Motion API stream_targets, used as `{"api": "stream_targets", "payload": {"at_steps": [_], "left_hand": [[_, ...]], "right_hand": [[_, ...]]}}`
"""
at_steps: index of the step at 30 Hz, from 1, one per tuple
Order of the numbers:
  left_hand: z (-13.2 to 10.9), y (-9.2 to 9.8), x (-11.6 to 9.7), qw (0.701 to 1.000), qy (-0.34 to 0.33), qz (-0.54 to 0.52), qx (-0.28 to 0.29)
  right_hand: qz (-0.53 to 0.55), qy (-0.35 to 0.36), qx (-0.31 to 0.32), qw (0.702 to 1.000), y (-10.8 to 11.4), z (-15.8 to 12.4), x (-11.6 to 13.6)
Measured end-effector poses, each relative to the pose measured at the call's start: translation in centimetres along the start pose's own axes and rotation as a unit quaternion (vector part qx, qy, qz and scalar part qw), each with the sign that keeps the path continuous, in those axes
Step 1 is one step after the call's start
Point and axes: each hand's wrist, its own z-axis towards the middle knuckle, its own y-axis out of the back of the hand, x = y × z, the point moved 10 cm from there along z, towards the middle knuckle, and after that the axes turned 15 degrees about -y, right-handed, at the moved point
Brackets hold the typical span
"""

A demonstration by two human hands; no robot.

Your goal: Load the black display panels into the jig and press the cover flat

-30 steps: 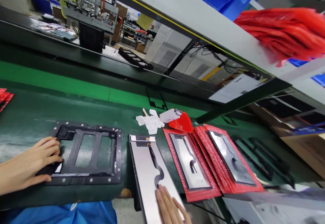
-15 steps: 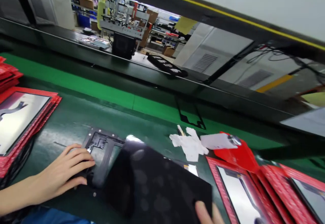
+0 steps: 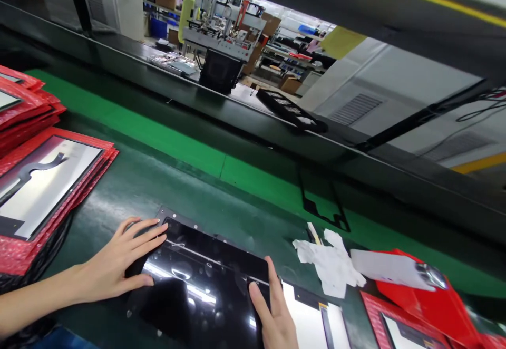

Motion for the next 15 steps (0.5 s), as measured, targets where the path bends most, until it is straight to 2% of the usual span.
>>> {"api": "stream_targets", "payload": {"at_steps": [4, 15], "left_hand": [[0.0, -0.3, 0.3, 1.0, 0.011, -0.012, 0.009], [0.1, 0.0, 0.4, 1.0, 0.018, -0.021, 0.004]], "right_hand": [[0.035, -0.064, 0.03, 0.997, -0.6, 0.5, -0.6], [0.037, -0.074, 0.041, 0.996, -1.2, 0.7, -0.6]]}}
